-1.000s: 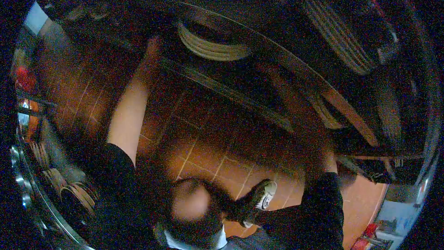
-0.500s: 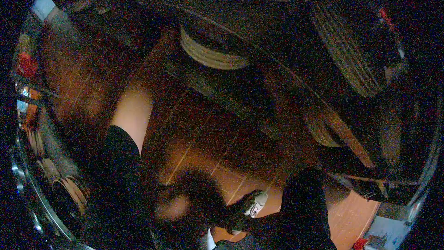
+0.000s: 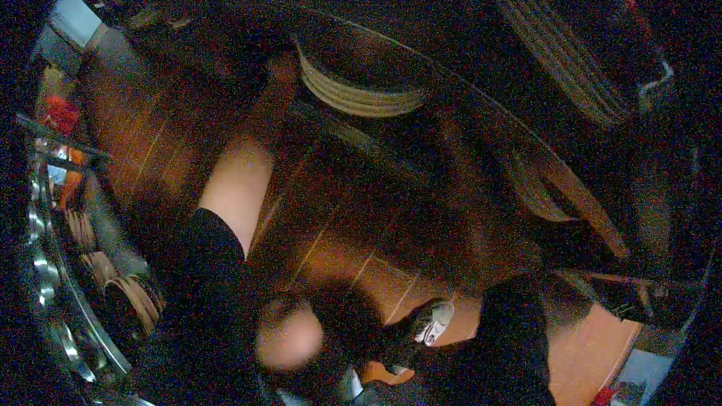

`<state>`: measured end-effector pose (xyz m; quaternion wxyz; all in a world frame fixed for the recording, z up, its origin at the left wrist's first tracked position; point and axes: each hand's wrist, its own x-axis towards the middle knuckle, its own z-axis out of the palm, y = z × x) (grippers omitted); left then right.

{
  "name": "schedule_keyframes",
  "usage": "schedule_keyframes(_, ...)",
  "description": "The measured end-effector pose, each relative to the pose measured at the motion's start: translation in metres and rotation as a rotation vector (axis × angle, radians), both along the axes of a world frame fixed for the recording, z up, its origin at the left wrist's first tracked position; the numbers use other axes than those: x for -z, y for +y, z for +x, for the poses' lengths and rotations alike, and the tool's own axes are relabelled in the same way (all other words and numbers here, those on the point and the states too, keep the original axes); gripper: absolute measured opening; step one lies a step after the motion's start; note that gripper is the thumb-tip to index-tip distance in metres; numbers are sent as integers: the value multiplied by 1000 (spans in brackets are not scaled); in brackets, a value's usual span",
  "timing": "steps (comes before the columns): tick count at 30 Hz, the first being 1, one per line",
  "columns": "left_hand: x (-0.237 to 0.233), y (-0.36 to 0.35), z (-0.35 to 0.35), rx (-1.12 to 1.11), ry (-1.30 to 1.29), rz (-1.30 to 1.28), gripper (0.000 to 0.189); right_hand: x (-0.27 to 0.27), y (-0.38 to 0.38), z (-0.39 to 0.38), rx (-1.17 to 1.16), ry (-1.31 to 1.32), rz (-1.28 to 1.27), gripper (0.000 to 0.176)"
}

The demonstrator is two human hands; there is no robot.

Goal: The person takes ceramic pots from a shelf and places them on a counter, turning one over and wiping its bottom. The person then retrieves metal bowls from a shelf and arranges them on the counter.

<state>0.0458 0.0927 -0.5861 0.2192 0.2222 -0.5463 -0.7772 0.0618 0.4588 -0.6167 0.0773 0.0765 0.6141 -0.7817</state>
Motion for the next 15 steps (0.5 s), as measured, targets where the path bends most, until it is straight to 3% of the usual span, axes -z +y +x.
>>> schedule_keyframes(15,-9,53,75,-194,4,189,32,29,54,14,-41,-101,170,26)
